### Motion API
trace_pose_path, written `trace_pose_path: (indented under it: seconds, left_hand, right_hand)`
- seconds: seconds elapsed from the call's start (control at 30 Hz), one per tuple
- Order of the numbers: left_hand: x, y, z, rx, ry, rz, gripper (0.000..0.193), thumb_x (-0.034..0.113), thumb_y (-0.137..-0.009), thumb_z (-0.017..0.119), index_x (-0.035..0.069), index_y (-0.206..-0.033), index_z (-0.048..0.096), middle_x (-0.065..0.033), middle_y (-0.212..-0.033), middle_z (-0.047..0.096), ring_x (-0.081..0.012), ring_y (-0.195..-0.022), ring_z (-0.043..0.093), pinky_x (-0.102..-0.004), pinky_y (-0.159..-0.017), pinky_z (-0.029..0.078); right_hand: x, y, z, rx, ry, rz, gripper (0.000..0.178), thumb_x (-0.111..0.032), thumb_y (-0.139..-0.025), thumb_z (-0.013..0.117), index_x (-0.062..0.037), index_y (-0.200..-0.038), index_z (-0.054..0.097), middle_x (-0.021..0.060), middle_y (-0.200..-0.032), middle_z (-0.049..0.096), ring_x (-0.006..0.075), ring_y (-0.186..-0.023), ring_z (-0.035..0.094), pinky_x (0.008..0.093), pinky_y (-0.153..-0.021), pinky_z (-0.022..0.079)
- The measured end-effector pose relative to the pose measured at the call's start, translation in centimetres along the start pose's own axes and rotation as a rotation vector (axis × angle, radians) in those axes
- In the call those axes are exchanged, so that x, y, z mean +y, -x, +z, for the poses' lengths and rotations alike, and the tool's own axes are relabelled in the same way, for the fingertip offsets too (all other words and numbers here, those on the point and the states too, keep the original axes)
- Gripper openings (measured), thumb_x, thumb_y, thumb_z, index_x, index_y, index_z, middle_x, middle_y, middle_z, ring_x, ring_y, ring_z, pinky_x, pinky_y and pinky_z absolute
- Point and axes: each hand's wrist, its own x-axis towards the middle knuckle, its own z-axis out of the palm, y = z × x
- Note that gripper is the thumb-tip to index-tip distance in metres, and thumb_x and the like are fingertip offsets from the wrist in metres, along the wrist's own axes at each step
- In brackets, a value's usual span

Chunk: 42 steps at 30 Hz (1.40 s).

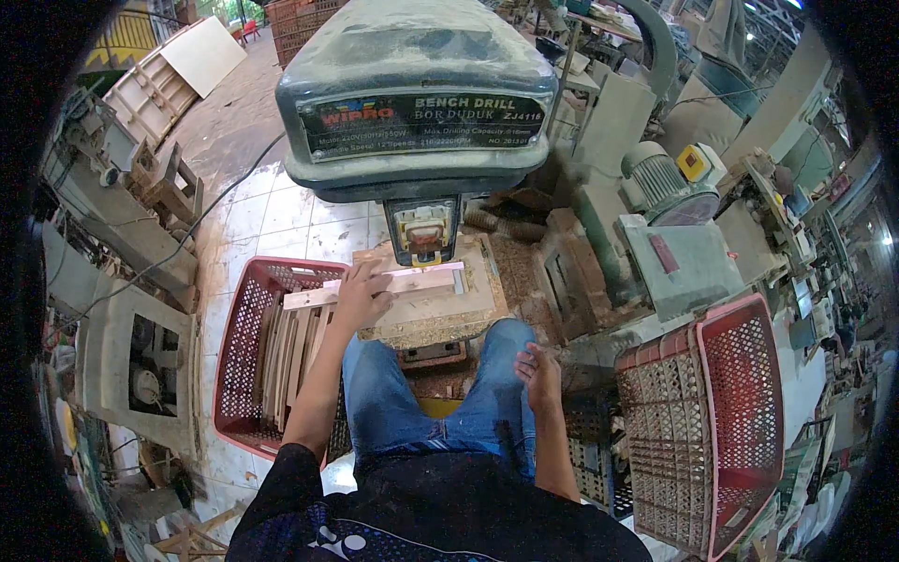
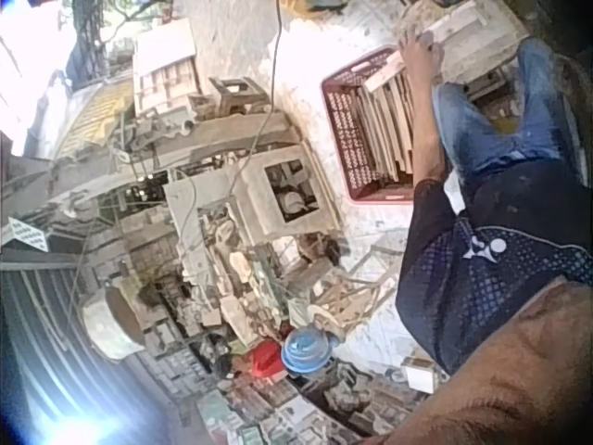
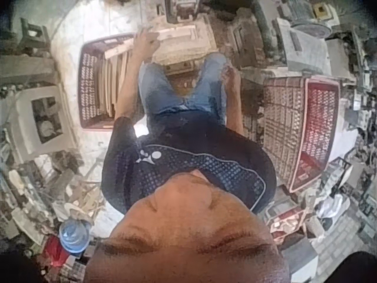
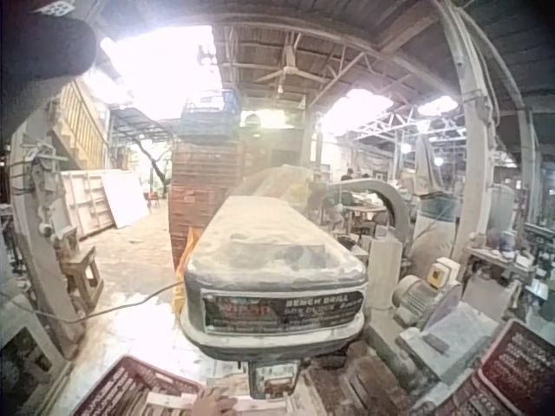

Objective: Operator uses a bench drill to bore holes into multiple small wooden slats.

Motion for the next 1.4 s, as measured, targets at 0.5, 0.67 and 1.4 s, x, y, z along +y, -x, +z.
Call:
trace_pose_path:
  seconds: [0.5,0.67,1.4]
  left_hand:
    - [0.4,0.3,0.0,-0.015,-0.009,-0.012,0.041,0.037,-0.082,0.074,0.019,-0.119,0.074,-0.0028,-0.12,0.068,-0.0258,-0.109,0.06,-0.0397,-0.098,0.047]
    - [1.6,-1.4,0.5,-0.044,0.041,0.023,0.042,0.038,-0.083,0.074,0.019,-0.12,0.073,-0.0026,-0.121,0.068,-0.0258,-0.11,0.06,-0.0395,-0.098,0.047]
    - [1.0,-0.4,1.2,0.078,0.057,-0.002,0.039,0.031,-0.077,0.076,0.018,-0.113,0.075,-0.0019,-0.117,0.068,-0.024,-0.108,0.061,-0.039,-0.094,0.048]
  right_hand:
    - [-40.4,3.0,25.2,-0.411,0.149,-1.349,0.034,-0.029,-0.102,0.055,0.0002,-0.112,0.068,0.0084,-0.102,0.071,0.0154,-0.094,0.063,0.0318,-0.09,0.047]
    - [-51.5,-4.0,30.1,-0.283,0.975,-1.703,0.025,-0.024,-0.092,0.056,-0.0017,-0.092,0.068,0.0101,-0.097,0.065,0.0211,-0.098,0.062,0.0369,-0.094,0.048]
    - [-16.4,5.9,12.3,0.182,1.227,-1.103,0.039,-0.036,-0.103,0.059,0.0006,-0.113,0.069,0.0168,-0.081,0.071,0.0282,-0.074,0.07,0.0384,-0.07,0.054]
